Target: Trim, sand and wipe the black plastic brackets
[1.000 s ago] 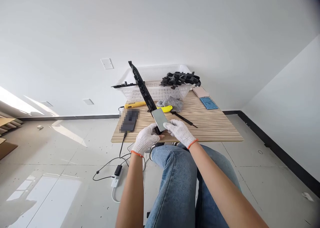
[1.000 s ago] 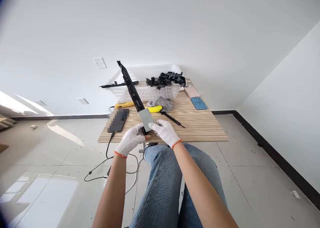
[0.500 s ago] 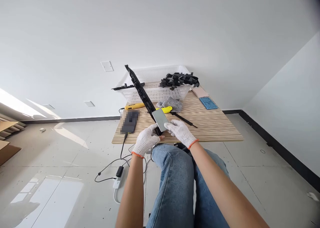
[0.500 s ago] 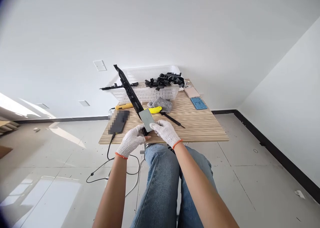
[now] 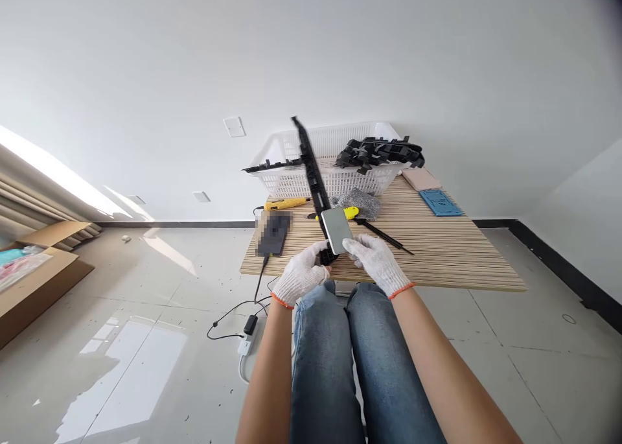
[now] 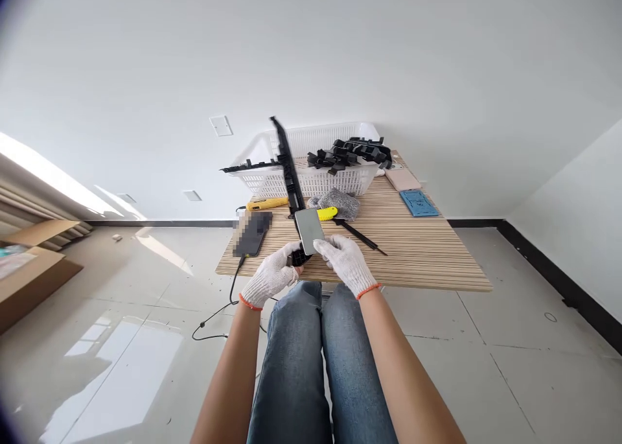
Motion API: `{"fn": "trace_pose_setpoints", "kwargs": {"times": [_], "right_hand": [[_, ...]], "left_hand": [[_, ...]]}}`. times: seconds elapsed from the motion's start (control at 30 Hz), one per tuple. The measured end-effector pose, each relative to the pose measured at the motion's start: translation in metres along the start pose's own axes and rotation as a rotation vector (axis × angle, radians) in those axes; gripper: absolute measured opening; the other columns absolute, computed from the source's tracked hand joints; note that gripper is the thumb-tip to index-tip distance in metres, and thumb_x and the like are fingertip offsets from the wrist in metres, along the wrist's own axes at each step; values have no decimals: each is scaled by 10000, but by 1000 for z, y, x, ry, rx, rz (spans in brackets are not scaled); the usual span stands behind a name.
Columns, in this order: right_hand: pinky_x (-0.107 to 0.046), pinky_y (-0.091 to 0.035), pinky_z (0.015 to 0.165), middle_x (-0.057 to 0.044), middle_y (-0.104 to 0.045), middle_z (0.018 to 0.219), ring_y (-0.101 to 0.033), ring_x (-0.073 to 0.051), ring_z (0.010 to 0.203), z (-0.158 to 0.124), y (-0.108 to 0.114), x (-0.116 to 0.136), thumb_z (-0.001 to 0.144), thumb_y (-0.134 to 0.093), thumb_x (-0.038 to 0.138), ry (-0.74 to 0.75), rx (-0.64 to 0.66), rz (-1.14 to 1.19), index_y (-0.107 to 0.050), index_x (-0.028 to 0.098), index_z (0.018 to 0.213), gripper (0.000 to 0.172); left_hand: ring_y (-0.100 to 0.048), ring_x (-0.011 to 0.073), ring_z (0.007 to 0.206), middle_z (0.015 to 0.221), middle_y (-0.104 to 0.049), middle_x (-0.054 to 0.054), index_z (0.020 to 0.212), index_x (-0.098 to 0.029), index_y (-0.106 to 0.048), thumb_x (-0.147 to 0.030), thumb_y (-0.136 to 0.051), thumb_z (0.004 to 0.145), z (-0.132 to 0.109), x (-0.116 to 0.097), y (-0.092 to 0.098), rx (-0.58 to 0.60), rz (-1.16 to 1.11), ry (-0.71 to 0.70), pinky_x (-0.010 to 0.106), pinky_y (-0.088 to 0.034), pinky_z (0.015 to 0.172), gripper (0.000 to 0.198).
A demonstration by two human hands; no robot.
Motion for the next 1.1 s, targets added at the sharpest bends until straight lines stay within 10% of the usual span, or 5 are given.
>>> {"fn": "trace_pose_setpoints", "kwargs": {"times": [0.37, 0.7, 1.1], "right_hand": [[-277, -348, 539, 9, -510, 628, -445, -142, 608, -4, -2, 1, 753, -679, 630, 60, 11, -173, -522, 219, 657, 450], [-275, -284, 480, 41, -441, 512, -381, -118, 484, 26, -12, 12, 766, -683, 591, -100, 73, -281, -519, 229, 627, 421], [-247, -331, 475, 16, -537, 588, -467, -128, 522, 30, -13, -1, 820, -572, 691, 30, -44, -193, -563, 229, 691, 479]], "left_hand": [[-671, 250, 1162, 1205, -757, -6, 1249, -296, -673, -310, -649, 842, -7, -9, -2, -43, 37, 79, 354, -494, 1001, 408], [-564, 138, 507, 539, -538, -78, 1220, -253, -546, -260, -527, 880, 15, 0, -3, -118, -214, 213, 230, -461, 553, 340], [-455, 72, 402, 605, -510, -97, 1165, -255, -512, -251, -610, 852, 28, -7, 1, 13, -184, 190, 168, -396, 411, 327]]}}
Point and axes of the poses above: each hand's wrist, its own z-axis towards the middle knuckle, its own y-axis out of the back of the hand, x = y × z, the point moved 2 cm from there along z, towards the middle knuckle
